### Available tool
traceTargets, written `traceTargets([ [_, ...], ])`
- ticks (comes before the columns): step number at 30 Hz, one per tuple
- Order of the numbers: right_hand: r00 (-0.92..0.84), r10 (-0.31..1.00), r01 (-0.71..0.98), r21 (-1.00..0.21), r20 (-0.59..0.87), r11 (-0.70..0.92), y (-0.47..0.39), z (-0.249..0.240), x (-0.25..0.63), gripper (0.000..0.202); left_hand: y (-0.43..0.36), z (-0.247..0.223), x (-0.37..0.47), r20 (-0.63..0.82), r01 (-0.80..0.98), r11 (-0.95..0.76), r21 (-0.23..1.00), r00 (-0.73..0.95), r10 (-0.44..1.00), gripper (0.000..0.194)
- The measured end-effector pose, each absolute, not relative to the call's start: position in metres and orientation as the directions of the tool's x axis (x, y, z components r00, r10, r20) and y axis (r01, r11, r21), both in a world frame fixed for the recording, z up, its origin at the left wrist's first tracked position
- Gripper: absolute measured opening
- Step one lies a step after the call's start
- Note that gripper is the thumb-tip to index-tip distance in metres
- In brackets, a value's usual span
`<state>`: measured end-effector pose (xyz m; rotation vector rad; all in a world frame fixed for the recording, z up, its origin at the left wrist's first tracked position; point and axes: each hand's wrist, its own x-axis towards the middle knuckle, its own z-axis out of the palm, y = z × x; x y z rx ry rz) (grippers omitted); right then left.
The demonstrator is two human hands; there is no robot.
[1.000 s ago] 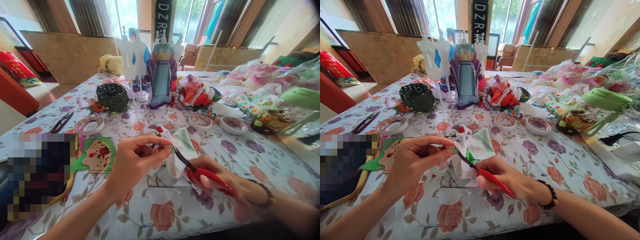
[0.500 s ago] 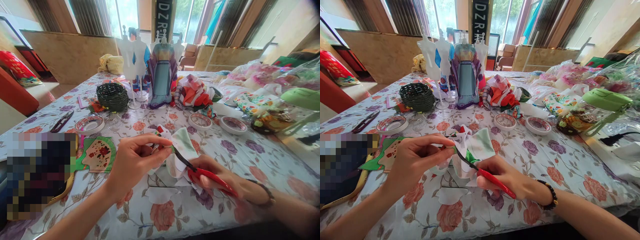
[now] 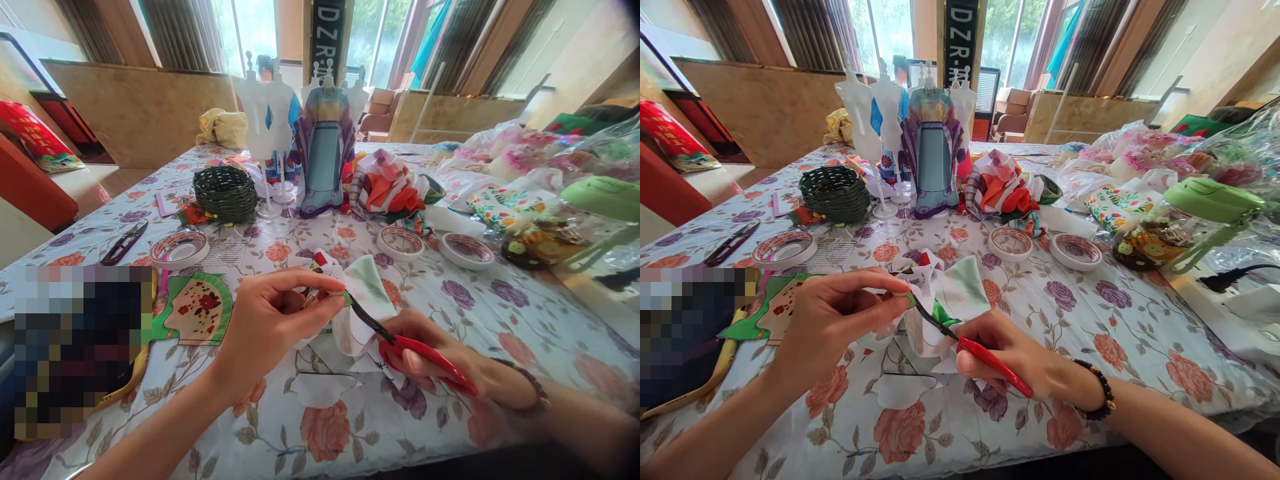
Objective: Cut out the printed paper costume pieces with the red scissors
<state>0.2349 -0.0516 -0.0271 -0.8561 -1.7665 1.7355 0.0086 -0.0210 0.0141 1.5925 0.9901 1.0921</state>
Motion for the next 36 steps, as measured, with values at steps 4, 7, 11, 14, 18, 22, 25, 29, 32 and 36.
traceTargets([
  [4,-0.661,0.742,0.121,-0.992,-0.112,-0.043,-0.053,-0.022,0.233,0.058,-0.020,0.012,0.009,0.222,0.102,-0.258,0.961,0.273,0.936,0.006],
  [7,-0.657,0.743,0.141,-0.989,-0.125,-0.042,-0.053,-0.019,0.232,0.059,-0.020,0.012,0.008,0.233,0.095,-0.265,0.959,0.263,0.936,0.006],
  [11,-0.666,0.739,0.122,-0.992,-0.101,-0.026,-0.052,-0.025,0.234,0.059,-0.020,0.012,0.008,0.243,0.092,-0.270,0.958,0.235,0.941,0.006],
  [14,-0.660,0.745,0.124,-0.992,-0.094,-0.015,-0.052,-0.031,0.237,0.059,-0.020,0.012,0.007,0.247,0.087,-0.274,0.958,0.240,0.939,0.006],
  [18,-0.648,0.758,0.102,-0.995,-0.076,-0.013,-0.052,-0.032,0.237,0.059,-0.020,0.011,0.007,0.242,0.094,-0.273,0.957,0.256,0.936,0.006],
  [22,-0.659,0.750,0.100,-0.995,-0.064,0.003,-0.052,-0.028,0.236,0.059,-0.020,0.011,0.006,0.230,0.097,-0.262,0.960,0.259,0.938,0.007],
  [25,-0.668,0.740,0.121,-0.993,-0.077,0.006,-0.052,-0.028,0.237,0.061,-0.019,0.011,0.007,0.220,0.089,-0.250,0.964,0.261,0.940,0.007],
  [29,-0.672,0.734,0.126,-0.992,-0.097,-0.016,-0.052,-0.029,0.237,0.062,-0.018,0.012,0.007,0.211,0.084,-0.241,0.967,0.267,0.940,0.008],
  [32,-0.676,0.731,0.134,-0.991,-0.098,-0.010,-0.052,-0.026,0.236,0.060,-0.018,0.012,0.007,0.203,0.082,-0.234,0.969,0.276,0.939,0.008],
  [36,-0.683,0.725,0.132,-0.991,-0.086,0.007,-0.053,-0.021,0.234,0.059,-0.018,0.013,0.006,0.200,0.076,-0.229,0.971,0.279,0.939,0.008],
])
